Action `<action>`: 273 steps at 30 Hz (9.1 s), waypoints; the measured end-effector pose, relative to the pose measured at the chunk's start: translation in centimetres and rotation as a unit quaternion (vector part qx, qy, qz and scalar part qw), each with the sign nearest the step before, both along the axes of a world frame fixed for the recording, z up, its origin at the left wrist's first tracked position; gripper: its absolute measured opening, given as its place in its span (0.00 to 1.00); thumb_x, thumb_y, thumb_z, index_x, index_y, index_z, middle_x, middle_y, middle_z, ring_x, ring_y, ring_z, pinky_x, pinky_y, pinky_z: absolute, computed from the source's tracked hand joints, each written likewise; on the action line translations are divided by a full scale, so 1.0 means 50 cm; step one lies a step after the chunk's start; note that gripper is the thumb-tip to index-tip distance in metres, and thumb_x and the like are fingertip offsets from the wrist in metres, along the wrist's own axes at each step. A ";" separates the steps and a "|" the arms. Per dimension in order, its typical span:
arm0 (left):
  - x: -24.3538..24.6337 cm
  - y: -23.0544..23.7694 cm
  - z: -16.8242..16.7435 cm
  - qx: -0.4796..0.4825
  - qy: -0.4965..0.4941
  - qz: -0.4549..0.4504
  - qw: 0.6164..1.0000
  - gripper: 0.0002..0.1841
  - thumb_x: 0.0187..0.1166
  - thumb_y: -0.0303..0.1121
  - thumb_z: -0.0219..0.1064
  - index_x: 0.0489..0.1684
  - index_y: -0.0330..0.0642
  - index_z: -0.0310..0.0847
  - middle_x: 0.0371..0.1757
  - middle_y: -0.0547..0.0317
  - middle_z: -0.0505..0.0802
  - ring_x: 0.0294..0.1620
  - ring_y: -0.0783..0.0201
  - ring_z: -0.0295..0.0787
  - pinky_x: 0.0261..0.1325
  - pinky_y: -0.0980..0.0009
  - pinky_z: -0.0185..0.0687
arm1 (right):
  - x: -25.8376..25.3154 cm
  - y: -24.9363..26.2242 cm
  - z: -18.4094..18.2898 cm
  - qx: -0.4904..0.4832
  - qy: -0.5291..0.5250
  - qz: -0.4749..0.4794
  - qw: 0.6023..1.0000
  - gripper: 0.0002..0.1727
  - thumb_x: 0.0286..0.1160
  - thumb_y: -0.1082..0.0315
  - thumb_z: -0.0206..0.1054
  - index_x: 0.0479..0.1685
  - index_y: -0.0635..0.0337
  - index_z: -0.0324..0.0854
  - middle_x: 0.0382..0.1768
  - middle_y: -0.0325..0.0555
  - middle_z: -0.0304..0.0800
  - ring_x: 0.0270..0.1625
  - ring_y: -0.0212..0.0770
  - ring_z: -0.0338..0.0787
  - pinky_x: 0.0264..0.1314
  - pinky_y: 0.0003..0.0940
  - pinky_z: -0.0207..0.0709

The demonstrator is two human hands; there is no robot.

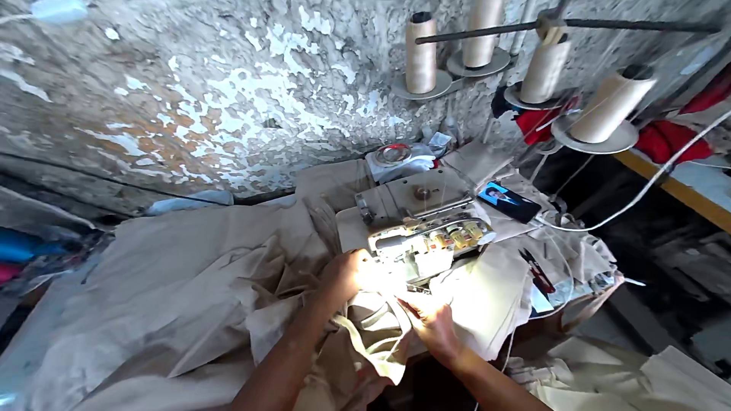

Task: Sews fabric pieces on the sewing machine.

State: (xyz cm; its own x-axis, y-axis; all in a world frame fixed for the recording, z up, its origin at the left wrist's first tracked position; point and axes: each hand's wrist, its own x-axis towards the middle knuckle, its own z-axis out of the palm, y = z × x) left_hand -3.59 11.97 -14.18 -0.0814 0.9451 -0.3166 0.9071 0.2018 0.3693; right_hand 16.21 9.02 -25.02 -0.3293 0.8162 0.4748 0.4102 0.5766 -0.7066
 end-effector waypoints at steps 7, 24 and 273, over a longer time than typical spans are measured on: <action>0.004 0.009 -0.004 0.075 0.006 0.006 0.997 0.09 0.76 0.26 0.72 0.50 0.33 0.87 0.47 0.37 0.92 0.50 0.38 0.91 0.53 0.38 0.82 | -0.009 0.015 0.020 0.045 -0.072 -0.018 0.996 0.10 0.70 0.70 0.69 0.42 0.61 0.96 0.35 0.51 0.98 0.33 0.51 0.97 0.30 0.51 0.86; -0.009 -0.008 -0.008 0.022 0.015 0.005 1.000 0.21 0.81 0.30 0.68 0.74 0.46 0.80 0.60 0.41 0.91 0.59 0.40 0.89 0.61 0.39 0.81 | 0.035 0.025 0.055 -0.097 -0.081 0.046 0.991 0.13 0.78 0.66 0.68 0.53 0.58 0.95 0.44 0.50 0.99 0.43 0.51 0.98 0.46 0.55 0.89; 0.211 -0.051 -0.011 0.041 -0.009 -0.163 0.986 0.23 0.91 0.26 0.49 0.83 0.48 0.73 0.84 0.48 0.78 0.72 0.42 0.85 0.66 0.45 0.82 | 0.393 0.112 -0.002 -0.126 0.090 -0.301 0.941 0.22 0.83 0.68 0.64 0.68 0.78 0.77 0.55 0.66 0.88 0.51 0.38 0.88 0.58 0.30 0.81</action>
